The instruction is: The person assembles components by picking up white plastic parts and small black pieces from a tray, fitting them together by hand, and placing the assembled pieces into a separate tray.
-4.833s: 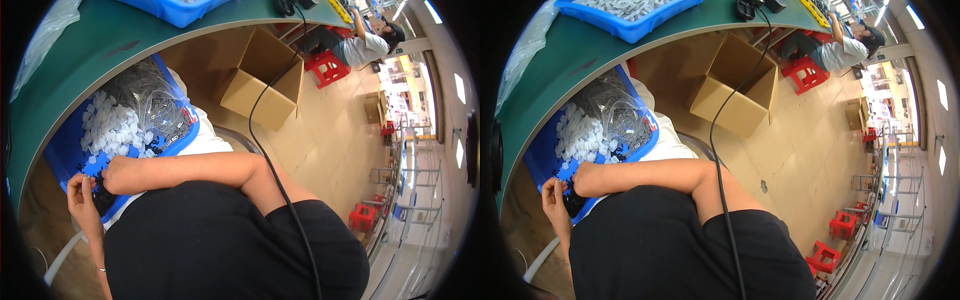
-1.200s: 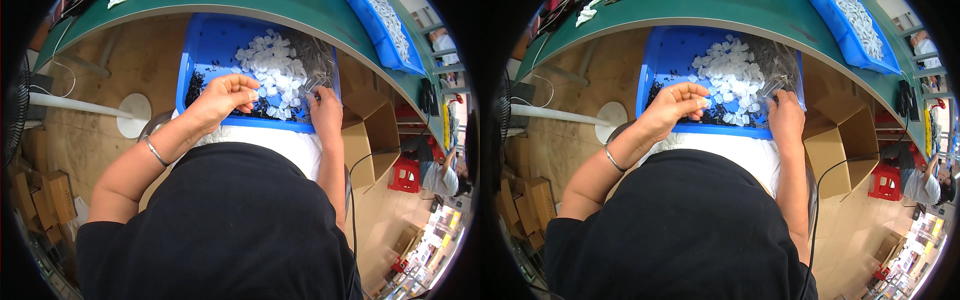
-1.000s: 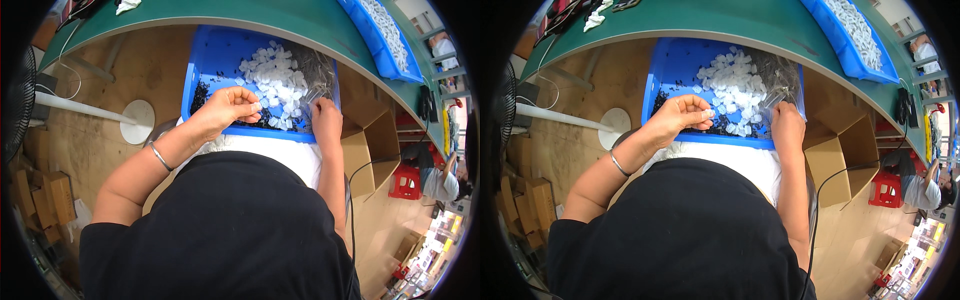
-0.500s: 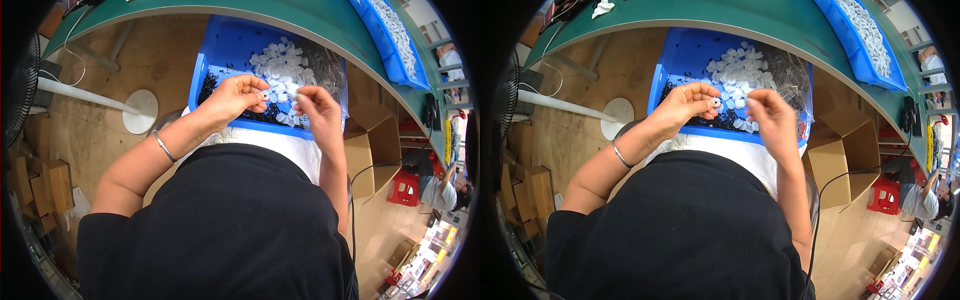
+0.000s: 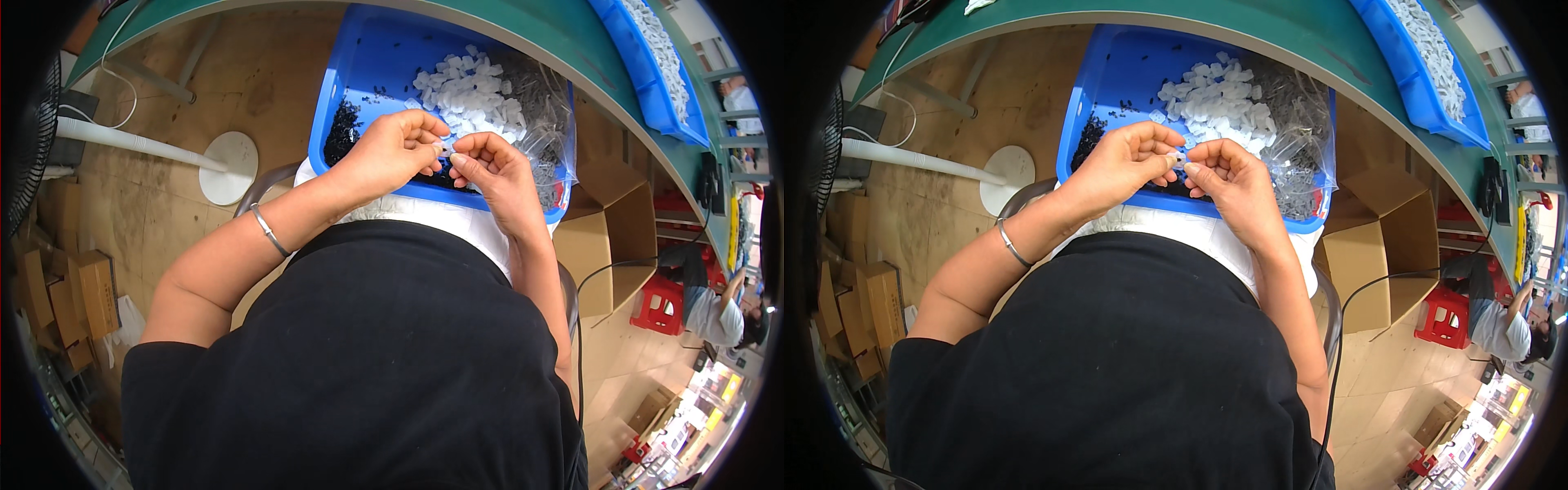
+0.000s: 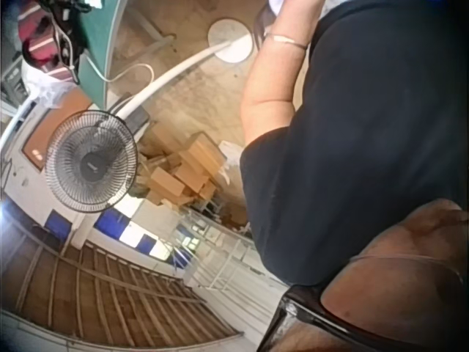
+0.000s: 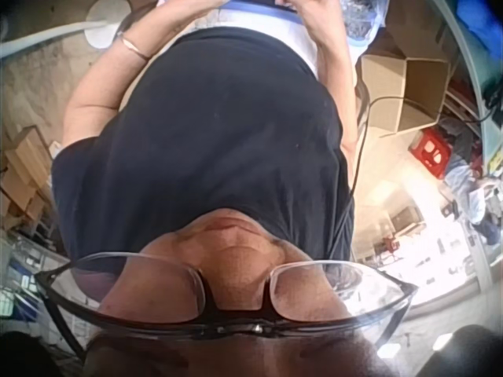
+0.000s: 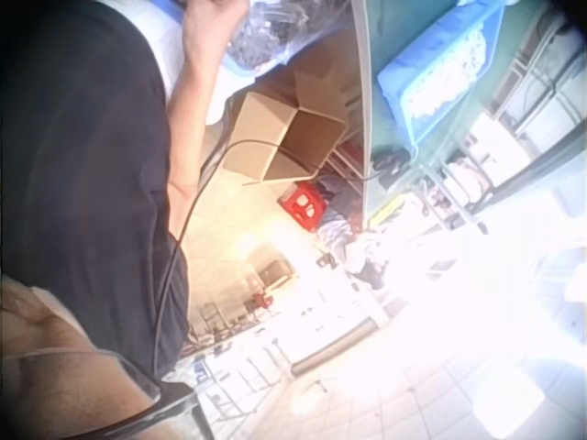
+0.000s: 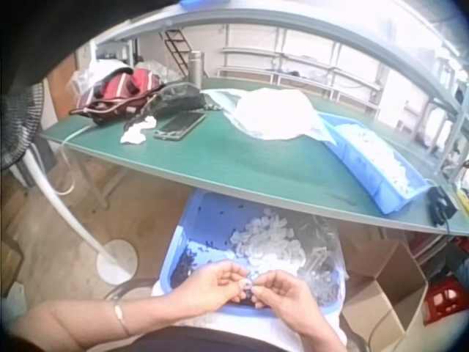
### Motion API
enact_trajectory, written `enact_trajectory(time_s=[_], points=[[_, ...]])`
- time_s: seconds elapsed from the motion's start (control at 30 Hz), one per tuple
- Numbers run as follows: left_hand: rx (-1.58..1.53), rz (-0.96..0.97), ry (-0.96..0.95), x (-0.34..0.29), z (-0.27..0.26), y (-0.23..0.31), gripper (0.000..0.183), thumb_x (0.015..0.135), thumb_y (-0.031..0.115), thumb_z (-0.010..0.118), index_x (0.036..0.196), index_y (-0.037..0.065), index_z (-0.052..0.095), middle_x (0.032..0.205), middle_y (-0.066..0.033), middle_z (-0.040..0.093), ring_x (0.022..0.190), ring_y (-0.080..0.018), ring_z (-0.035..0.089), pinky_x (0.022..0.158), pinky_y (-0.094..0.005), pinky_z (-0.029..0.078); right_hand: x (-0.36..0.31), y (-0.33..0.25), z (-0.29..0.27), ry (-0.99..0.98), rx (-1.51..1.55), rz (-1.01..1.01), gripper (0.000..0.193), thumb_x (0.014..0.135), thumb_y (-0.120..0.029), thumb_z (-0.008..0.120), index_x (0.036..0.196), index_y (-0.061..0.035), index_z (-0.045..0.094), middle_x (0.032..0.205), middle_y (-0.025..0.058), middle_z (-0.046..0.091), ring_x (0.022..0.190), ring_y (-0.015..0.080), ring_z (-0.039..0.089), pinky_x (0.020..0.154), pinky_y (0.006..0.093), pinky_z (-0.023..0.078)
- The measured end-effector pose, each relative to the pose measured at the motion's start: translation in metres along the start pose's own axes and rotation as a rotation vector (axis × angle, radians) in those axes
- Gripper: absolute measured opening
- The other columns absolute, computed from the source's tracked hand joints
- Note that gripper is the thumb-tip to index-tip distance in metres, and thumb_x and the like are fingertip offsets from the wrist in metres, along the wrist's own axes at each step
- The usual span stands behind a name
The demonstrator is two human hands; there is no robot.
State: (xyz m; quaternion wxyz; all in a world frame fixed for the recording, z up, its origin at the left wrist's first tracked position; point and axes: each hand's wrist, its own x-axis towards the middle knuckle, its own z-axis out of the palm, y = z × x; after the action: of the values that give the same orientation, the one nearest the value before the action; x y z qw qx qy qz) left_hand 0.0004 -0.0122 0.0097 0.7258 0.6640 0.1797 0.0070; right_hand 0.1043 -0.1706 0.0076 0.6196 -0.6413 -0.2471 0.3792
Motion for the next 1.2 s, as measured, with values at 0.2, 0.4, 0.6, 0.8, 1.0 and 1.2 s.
enact_trajectory(time_s=[0.2,0.4,0.6,0.8,1.0,1.2], points=[[0.025,0.047,-0.051,0.000,0.000,-0.003,0.027,0.092,0.002,0.052,0.118,-0.005,0.054,0.094,-0.0069,0.063,0.083,-0.0106,0.061,0.078,-0.0258,0.052,0.001,-0.001,-0.003,-0.018,-0.046,0.048,0.015,0.090,-0.003,0.063,0.103,0.0029,0.058,0.086,0.0043,0.062,0.076,0.0085,0.060,0.068,0.0224,0.052],[0.303,0.168,-0.103,-0.003,0.000,0.001,0.027,0.092,0.000,0.050,0.119,-0.005,0.053,0.096,-0.0081,0.064,0.083,-0.0116,0.061,0.078,-0.0266,0.052,0.001,0.000,-0.006,-0.011,-0.140,0.021,0.014,0.088,-0.001,0.064,0.100,0.0028,0.059,0.084,0.0034,0.061,0.076,0.0077,0.060,0.067,0.0213,0.051],[0.134,0.092,-0.127,-0.005,0.000,-0.001,0.030,0.094,-0.001,0.048,0.123,-0.006,0.052,0.098,-0.0099,0.064,0.087,-0.0137,0.063,0.082,-0.0286,0.053,0.000,-0.006,-0.001,0.043,-0.182,0.051,0.014,0.087,0.000,0.065,0.099,0.0036,0.059,0.081,0.0032,0.061,0.072,0.0080,0.061,0.064,0.0226,0.052],[0.144,0.066,-0.046,-0.006,0.005,-0.004,0.033,0.095,0.002,0.053,0.126,-0.007,0.052,0.102,-0.0139,0.067,0.088,-0.0149,0.066,0.083,-0.0276,0.054,-0.002,-0.004,0.012,0.087,-0.397,-0.045,0.010,0.084,0.001,0.065,0.094,0.0033,0.062,0.075,0.0079,0.066,0.067,0.0106,0.064,0.063,0.0247,0.054],[0.115,0.032,-0.011,-0.002,0.004,-0.009,0.033,0.095,0.003,0.055,0.126,-0.008,0.053,0.102,-0.0150,0.068,0.088,-0.0147,0.066,0.083,-0.0264,0.054,-0.002,-0.001,0.016,0.109,-0.442,-0.104,0.007,0.085,0.002,0.063,0.092,0.0037,0.064,0.075,0.0083,0.067,0.069,0.0112,0.065,0.064,0.0247,0.054],[0.016,-0.048,-0.003,0.001,0.001,-0.003,0.035,0.095,0.006,0.055,0.127,-0.007,0.052,0.100,-0.0145,0.068,0.089,-0.0143,0.066,0.083,-0.0258,0.054,0.001,0.004,0.006,0.083,-0.139,0.016,0.013,0.089,0.002,0.061,0.100,0.0061,0.064,0.082,0.0081,0.067,0.073,0.0117,0.065,0.067,0.0237,0.055]])
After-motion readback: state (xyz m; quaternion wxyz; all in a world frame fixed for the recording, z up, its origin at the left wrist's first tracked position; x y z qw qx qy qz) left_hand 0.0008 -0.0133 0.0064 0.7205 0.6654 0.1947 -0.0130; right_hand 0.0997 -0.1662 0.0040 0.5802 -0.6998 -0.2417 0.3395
